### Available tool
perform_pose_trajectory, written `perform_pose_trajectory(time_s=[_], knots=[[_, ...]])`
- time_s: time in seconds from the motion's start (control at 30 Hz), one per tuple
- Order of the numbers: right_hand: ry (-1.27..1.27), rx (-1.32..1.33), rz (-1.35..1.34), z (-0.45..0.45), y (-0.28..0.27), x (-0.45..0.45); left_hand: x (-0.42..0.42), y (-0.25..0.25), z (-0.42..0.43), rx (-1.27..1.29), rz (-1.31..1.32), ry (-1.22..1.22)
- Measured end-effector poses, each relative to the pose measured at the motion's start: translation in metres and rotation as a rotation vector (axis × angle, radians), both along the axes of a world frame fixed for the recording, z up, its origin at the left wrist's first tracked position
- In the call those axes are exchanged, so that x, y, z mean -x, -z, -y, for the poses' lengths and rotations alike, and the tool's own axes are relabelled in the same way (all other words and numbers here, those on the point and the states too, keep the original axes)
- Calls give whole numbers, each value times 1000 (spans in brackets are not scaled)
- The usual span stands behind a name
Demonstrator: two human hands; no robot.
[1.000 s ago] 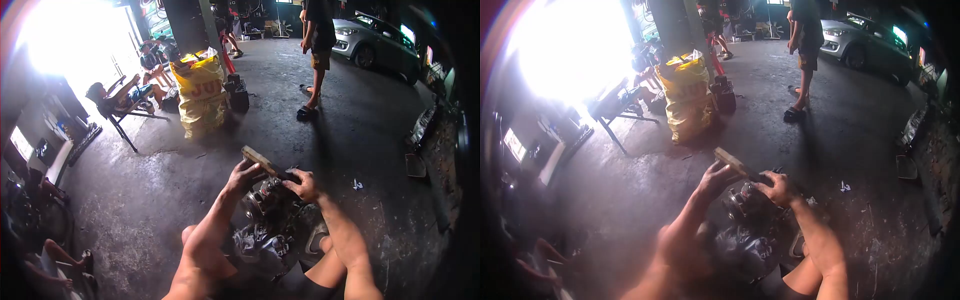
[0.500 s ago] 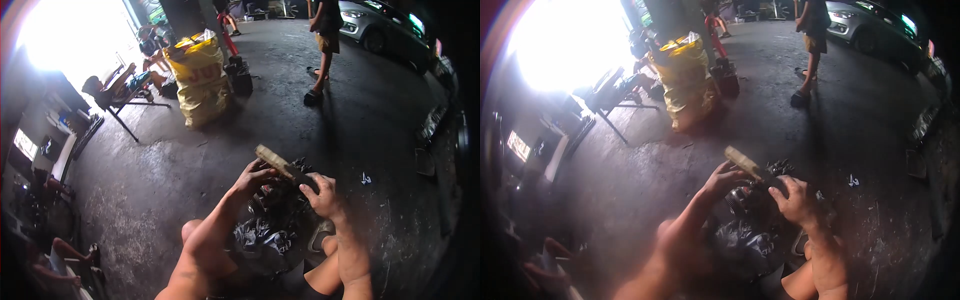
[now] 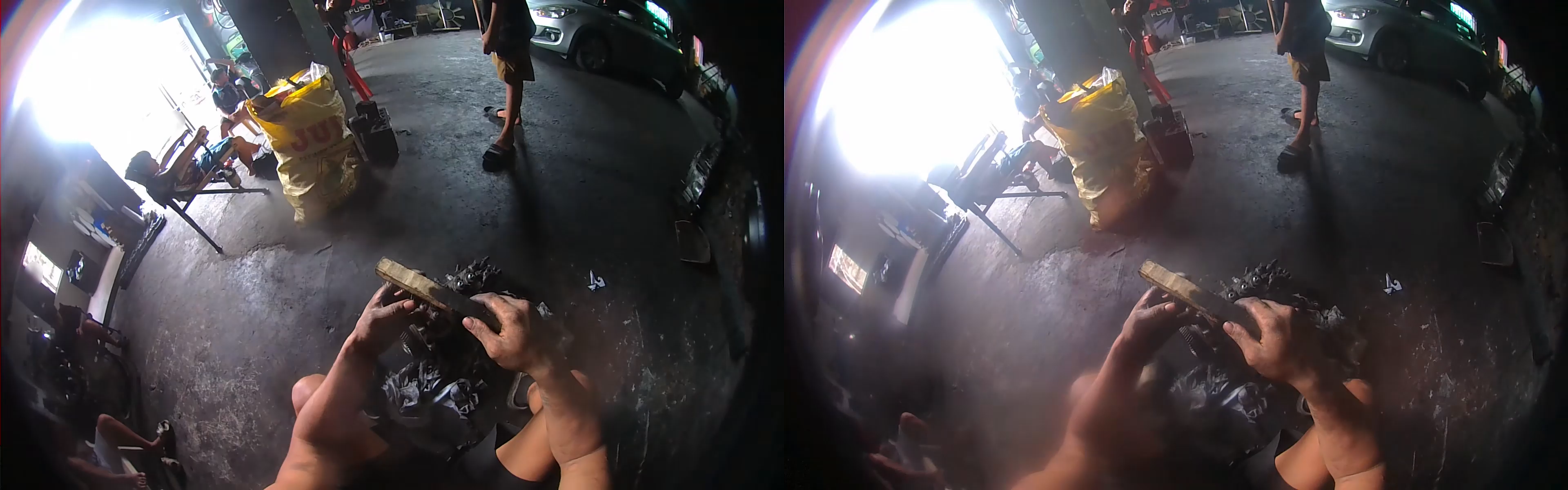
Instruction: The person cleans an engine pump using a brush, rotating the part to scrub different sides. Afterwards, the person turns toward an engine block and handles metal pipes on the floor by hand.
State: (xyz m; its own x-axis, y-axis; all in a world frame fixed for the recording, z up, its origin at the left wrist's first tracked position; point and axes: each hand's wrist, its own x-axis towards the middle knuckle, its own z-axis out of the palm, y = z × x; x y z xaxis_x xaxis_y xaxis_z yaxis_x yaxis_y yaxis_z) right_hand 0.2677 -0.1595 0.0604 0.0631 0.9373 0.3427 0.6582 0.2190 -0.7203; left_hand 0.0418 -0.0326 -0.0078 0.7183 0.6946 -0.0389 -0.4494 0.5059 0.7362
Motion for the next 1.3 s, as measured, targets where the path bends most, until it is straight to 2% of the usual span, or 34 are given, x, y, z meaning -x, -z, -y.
perform_pose_trajectory(time_s=[0.13,0.23,0.43,0.83,0.93,1.13,1.3], knots=[[-29,33,-79,1,-7,0,1,-14,5,20,12,-3],[-35,42,-91,2,-12,1,1,-6,0,-25,28,6],[-77,41,-164,1,-11,3,-2,-7,4,-56,32,-101],[-44,34,-101,-1,-10,5,4,8,-2,-42,-18,9],[-42,-47,-68,-3,-1,5,6,5,-1,-15,9,22],[-52,-2,-75,-1,-7,4,6,-3,3,-8,175,95],[17,-45,-32,7,-9,6,10,13,-4,-54,121,42]])
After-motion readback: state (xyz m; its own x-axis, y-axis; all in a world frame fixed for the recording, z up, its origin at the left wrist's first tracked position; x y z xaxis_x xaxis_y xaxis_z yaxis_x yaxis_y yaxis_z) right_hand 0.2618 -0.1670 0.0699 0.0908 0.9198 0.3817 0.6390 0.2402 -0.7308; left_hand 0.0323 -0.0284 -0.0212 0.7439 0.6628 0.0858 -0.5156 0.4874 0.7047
